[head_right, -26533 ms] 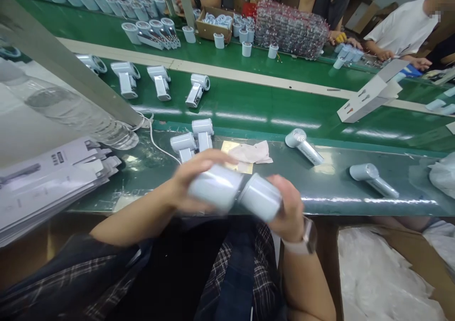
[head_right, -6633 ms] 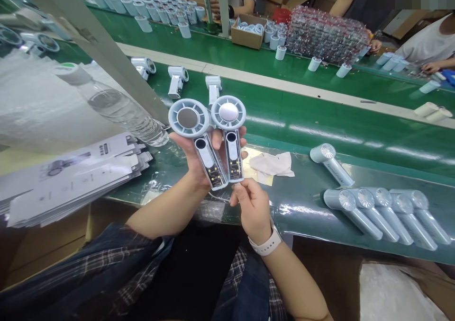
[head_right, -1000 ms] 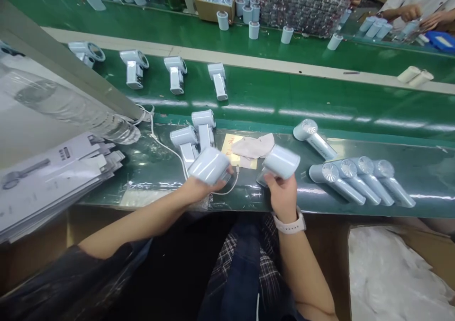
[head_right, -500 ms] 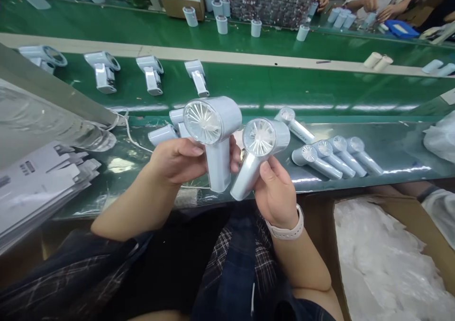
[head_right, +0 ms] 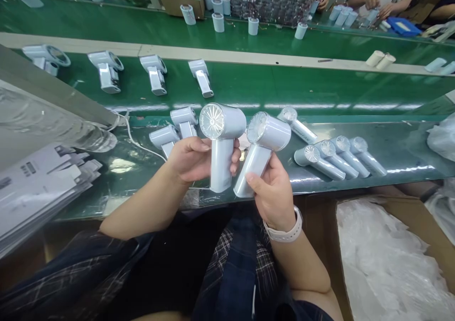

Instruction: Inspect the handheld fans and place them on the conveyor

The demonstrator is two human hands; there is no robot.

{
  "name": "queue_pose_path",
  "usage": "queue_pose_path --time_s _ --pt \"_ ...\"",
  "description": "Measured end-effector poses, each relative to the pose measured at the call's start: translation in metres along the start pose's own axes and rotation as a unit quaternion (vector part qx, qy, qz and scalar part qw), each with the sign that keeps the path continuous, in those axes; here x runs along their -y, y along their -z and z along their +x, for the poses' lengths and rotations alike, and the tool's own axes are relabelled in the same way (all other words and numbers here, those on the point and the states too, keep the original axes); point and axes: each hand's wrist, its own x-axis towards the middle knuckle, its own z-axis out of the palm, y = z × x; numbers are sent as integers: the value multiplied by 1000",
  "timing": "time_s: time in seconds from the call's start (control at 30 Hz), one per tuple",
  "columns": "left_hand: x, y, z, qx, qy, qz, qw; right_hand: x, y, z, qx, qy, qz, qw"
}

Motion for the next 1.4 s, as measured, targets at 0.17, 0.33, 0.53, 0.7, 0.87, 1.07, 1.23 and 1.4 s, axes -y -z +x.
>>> queue_pose_path --time_s 0.17,0.33,0.53,0.7,0.87,1.07,1.23,1.4 --pt "0 -1 1 -5 3 -17 1000 1 -6 2 -2 0 -8 1000" --pt "2 3 1 -1 4 -25 1000 -1 -8 1 -16 9 -10 1000" --pt "4 8 3 -2 2 -7 1000 -10 5 1 -58 32 1 998" --pt "5 6 2 4 -23 29 999 -12 12 6 -26 52 18 998" --pt "6 3 -2 -38 -65 95 993 -17 24 10 -3 62 3 998" --pt "6 5 -4 -97 -130 194 968 -24 33 13 -53 102 -8 993" --pt "9 6 -3 -113 -138 267 947 -26 30 14 -95 84 -1 992" --pt "7 7 -4 -110 -122 283 945 -29 29 15 -113 80 29 990"
